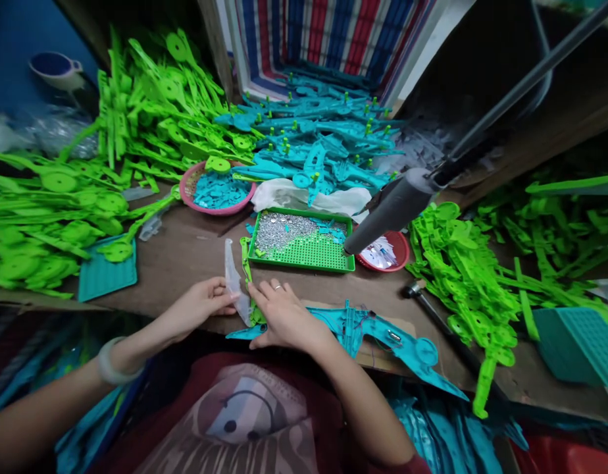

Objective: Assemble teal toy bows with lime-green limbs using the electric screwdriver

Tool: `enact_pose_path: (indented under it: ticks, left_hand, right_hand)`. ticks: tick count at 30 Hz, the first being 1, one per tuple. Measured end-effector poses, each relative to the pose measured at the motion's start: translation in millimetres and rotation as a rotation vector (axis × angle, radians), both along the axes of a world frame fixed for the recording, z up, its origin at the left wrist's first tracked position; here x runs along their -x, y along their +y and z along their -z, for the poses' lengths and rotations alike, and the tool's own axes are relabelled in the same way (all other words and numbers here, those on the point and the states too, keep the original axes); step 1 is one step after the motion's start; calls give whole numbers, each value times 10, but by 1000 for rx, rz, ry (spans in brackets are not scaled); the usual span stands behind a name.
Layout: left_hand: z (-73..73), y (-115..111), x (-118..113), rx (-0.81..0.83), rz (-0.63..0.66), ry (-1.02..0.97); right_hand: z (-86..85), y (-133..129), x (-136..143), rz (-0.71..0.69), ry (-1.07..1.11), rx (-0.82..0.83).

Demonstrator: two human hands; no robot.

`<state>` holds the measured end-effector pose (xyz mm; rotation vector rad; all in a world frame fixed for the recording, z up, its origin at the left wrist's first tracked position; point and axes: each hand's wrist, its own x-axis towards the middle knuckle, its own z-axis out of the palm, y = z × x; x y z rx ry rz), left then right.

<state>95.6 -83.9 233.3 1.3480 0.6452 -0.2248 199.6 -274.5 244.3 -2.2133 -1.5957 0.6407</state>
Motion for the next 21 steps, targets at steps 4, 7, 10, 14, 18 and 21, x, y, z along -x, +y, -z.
enact_pose_path:
  ticks: [4,7,10,14,18,21]
  left_hand:
    - [14,47,-110,-25,44,65]
    - [25,81,-159,-52,76,98]
    - [23,77,-137,-103,99,115]
    - [14,84,-115,-194,194,134]
    - [13,285,-321,-346,339,110]
    - [-5,480,-542,-560,381,-29]
  right_hand:
    - [27,-27,-31,-31,33,-1]
    - [42,-41,-48,-19,62,3]
    - [31,-39,-44,-9,87,9]
    - [3,-24,-31,-14,98,18]
    - [32,-42,-18,2,97,3]
    - [53,-61,-7,18,104,-7]
